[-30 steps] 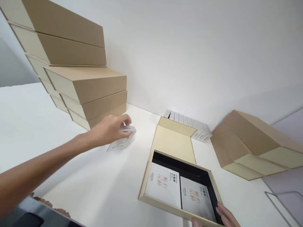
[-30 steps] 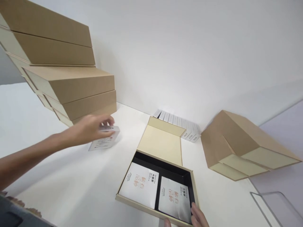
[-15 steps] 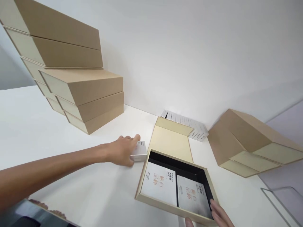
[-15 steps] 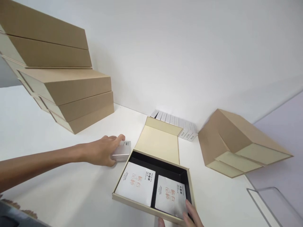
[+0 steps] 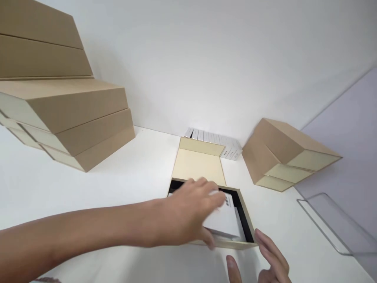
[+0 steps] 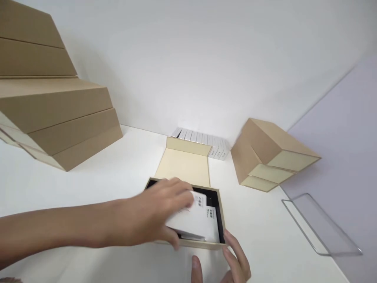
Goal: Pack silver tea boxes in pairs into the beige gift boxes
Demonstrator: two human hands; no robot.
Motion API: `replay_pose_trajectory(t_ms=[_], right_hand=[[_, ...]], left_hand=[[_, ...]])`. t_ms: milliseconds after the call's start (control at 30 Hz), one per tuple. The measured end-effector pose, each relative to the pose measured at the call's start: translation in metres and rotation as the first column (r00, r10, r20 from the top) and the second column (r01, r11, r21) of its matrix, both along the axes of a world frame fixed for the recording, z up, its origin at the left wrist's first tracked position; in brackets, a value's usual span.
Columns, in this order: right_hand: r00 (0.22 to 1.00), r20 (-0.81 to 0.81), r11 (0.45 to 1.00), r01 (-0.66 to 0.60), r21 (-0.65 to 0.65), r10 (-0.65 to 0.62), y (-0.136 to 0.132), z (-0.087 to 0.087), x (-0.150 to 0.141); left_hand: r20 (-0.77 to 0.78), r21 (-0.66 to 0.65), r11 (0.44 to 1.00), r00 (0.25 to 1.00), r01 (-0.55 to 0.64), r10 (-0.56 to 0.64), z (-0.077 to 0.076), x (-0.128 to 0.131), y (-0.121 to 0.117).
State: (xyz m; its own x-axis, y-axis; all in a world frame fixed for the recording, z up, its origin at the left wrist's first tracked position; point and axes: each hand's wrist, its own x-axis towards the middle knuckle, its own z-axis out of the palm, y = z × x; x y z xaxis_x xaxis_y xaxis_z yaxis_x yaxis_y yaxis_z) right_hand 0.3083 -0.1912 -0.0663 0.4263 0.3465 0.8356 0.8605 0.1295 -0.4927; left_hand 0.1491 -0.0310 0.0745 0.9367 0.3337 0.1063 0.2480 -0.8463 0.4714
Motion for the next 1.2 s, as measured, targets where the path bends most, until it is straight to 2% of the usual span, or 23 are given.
replay_pose_trajectory(t_ms=[100,167,233,300,367,400,433,467,500,567,600,633,667,700,733,800,900,1000,1033,1100,1133,1200], right_hand=[[0.999,0.039,0.998,0.008,-0.061,-0.005,-0.009,0.003,0.006],[0.999,0.048,0.996,0.002,-0.085,0.003,-0.014,0.007,0.009],[0.999,0.044,0.992,-0.022,-0.126,0.028,-0.018,0.015,0.012],[0.995,0.057,0.975,-0.068,-0.211,0.082,-0.021,0.03,0.016],[0.977,0.109,0.929,-0.135,-0.344,0.183,-0.021,0.054,0.022],[0.956,0.139,0.886,-0.177,-0.428,0.259,-0.018,0.067,0.027],[0.923,0.157,0.823,-0.224,-0.523,0.351,-0.013,0.081,0.031],[0.881,0.157,0.736,-0.262,-0.624,0.447,-0.006,0.095,0.035],[0.84,0.129,0.622,-0.278,-0.733,0.527,0.003,0.108,0.039],[0.787,0.009,0.332,-0.25,-0.909,0.617,0.024,0.128,0.044],[0.769,-0.054,0.201,-0.233,-0.952,0.636,0.036,0.135,0.044],[0.754,-0.102,0.098,-0.216,-0.972,0.648,0.047,0.14,0.044],[0.739,-0.128,0.031,-0.197,-0.98,0.661,0.057,0.143,0.042],[0.721,-0.135,-0.012,-0.173,-0.985,0.68,0.065,0.145,0.04],[0.702,-0.119,-0.03,-0.138,-0.99,0.702,0.073,0.146,0.038],[0.659,-0.033,-0.005,-0.044,-0.999,0.751,0.082,0.145,0.032],[0.578,0.105,0.081,0.067,-0.994,0.809,0.09,0.142,0.025],[0.537,0.155,0.174,0.017,-0.985,0.829,0.096,0.137,0.022],[0.534,0.157,0.193,-0.013,-0.981,0.831,0.098,0.136,0.022],[0.534,0.149,0.191,-0.023,-0.981,0.833,0.097,0.137,0.021],[0.542,0.142,0.175,-0.01,-0.984,0.828,0.095,0.138,0.022],[0.591,0.1,0.145,-0.03,-0.989,0.801,0.084,0.144,0.028]], left_hand=[[0.081,-0.102,0.99,0.993,0.095,-0.087,-0.014,0.047,-0.01],[0.166,-0.095,0.989,0.981,0.112,-0.095,-0.014,0.057,-0.011],[0.201,-0.076,0.993,0.977,0.089,-0.072,-0.008,0.046,-0.009],[0.156,-0.077,0.997,0.988,0.012,0.0,0.0,0.023,-0.004],[0.014,-0.096,0.993,0.997,-0.068,0.069,0.005,-0.002,-0.001],[-0.082,-0.098,0.99,0.992,-0.103,0.095,0.006,-0.012,0.0],[-0.18,-0.086,0.988,0.977,-0.129,0.112,0.006,-0.019,0.0],[-0.265,-0.061,0.988,0.956,-0.143,0.122,0.006,-0.024,0.0],[-0.33,-0.033,0.988,0.935,-0.15,0.131,0.006,-0.026,-0.001],[-0.392,-0.002,0.99,0.91,-0.144,0.131,0.005,-0.024,-0.002],[-0.407,-0.007,0.991,0.905,-0.136,0.122,0.004,-0.021,-0.001],[-0.414,-0.02,0.991,0.904,-0.129,0.109,0.003,-0.018,0.0],[-0.42,-0.03,0.993,0.903,-0.116,0.093,0.003,-0.015,0.002],[-0.433,-0.031,0.995,0.898,-0.098,0.075,0.003,-0.011,0.005],[-0.451,-0.023,0.997,0.891,-0.074,0.056,0.003,-0.007,0.008],[-0.504,0.006,1.0,0.864,-0.018,0.019,0.005,0.001,0.013],[-0.634,0.038,0.998,0.773,0.058,-0.021,0.009,0.019,0.019],[-0.709,0.055,0.994,0.705,0.094,-0.027,0.009,0.034,0.022],[-0.711,0.059,0.994,0.703,0.095,-0.025,0.008,0.037,0.022],[-0.694,0.052,0.995,0.719,0.08,-0.022,0.006,0.036,0.02],[-0.669,0.038,0.997,0.743,0.068,-0.025,0.006,0.032,0.019],[-0.536,-0.012,1.0,0.844,0.016,-0.02,0.008,0.015,0.017]])
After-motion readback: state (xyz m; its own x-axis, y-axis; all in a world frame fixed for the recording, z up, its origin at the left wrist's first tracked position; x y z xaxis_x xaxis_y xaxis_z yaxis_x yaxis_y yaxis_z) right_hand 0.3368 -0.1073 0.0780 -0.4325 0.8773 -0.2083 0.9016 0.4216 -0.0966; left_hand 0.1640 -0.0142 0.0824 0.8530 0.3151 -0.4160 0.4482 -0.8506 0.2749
